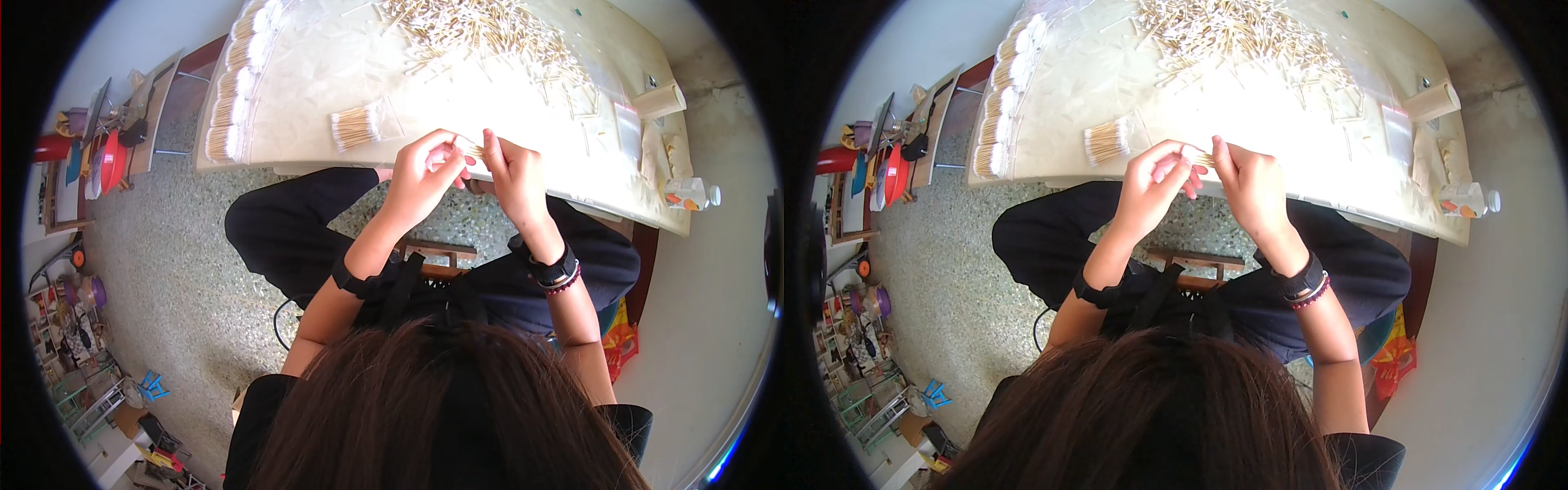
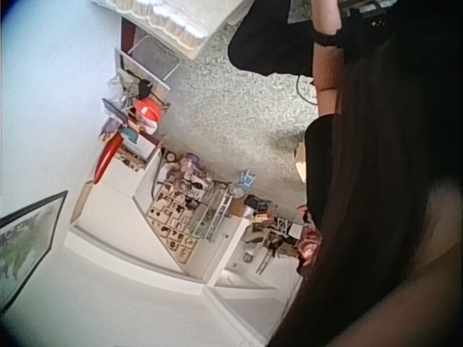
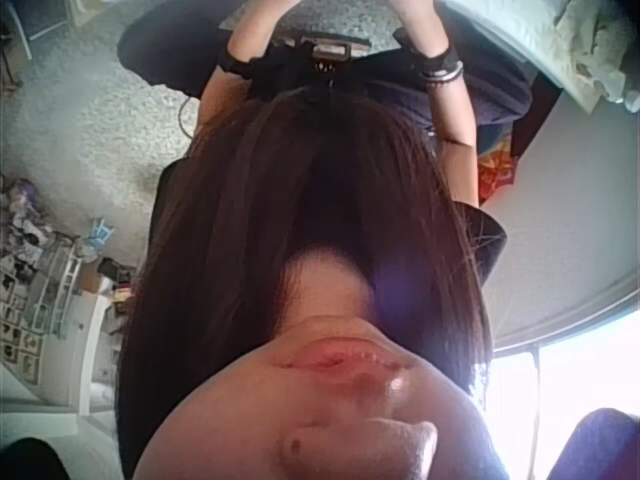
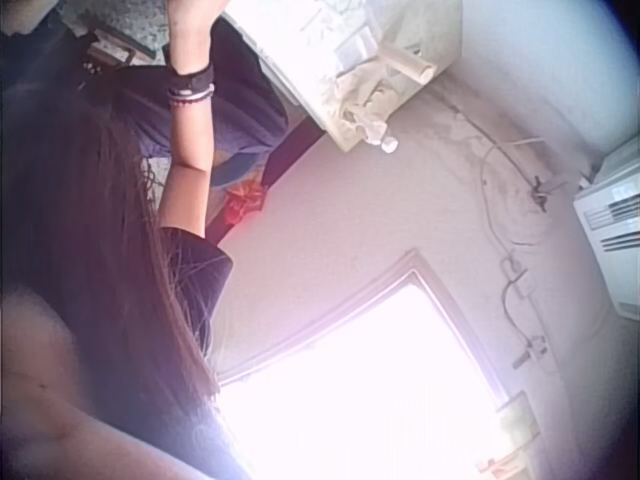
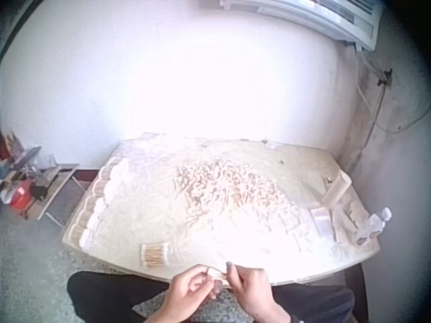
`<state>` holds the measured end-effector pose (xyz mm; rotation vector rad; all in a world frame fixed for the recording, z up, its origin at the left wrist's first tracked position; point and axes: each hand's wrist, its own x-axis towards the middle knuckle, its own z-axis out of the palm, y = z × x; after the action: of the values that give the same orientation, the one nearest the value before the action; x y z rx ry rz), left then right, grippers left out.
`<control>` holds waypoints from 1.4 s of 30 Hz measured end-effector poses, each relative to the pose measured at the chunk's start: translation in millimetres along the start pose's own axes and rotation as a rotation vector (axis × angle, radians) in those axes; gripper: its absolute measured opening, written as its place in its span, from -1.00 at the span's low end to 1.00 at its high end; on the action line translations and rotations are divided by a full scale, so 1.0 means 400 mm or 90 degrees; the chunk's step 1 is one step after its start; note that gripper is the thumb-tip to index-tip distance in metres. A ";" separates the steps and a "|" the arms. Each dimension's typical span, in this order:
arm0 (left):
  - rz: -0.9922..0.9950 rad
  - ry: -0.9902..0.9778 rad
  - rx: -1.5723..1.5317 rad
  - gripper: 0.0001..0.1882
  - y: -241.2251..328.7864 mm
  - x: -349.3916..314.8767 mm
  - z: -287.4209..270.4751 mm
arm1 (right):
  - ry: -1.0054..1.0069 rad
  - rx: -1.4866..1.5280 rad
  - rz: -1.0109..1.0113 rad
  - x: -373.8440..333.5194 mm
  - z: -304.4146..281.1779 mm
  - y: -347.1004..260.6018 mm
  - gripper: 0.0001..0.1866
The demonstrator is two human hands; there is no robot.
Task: The person is counting cotton swabs from a large pile and placing them into small plastic bags.
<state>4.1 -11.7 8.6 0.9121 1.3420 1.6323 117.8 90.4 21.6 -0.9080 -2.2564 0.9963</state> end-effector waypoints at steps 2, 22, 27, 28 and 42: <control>0.013 0.002 -0.035 -0.81 -0.007 0.001 0.003 | 0.014 -0.003 -0.015 0.000 0.000 0.003 -0.56; 0.096 0.187 -0.075 -0.82 -0.024 0.015 0.063 | 0.075 0.016 -0.002 -0.011 0.020 0.017 -0.62; 0.071 0.143 -0.096 -0.83 -0.035 0.024 0.050 | 0.069 0.039 0.022 -0.012 0.015 0.003 -0.62; 0.074 0.123 -0.095 -0.85 -0.037 0.025 0.046 | 0.075 0.038 0.012 -0.011 0.020 0.009 -0.61; 0.227 0.011 0.278 -0.83 0.037 0.025 -0.014 | -0.217 0.384 0.274 0.001 -0.004 0.046 -0.46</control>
<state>-7.1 -6.3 22.7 1.4676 1.6545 1.6318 125.4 100.6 8.2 -1.0116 -1.8357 2.0156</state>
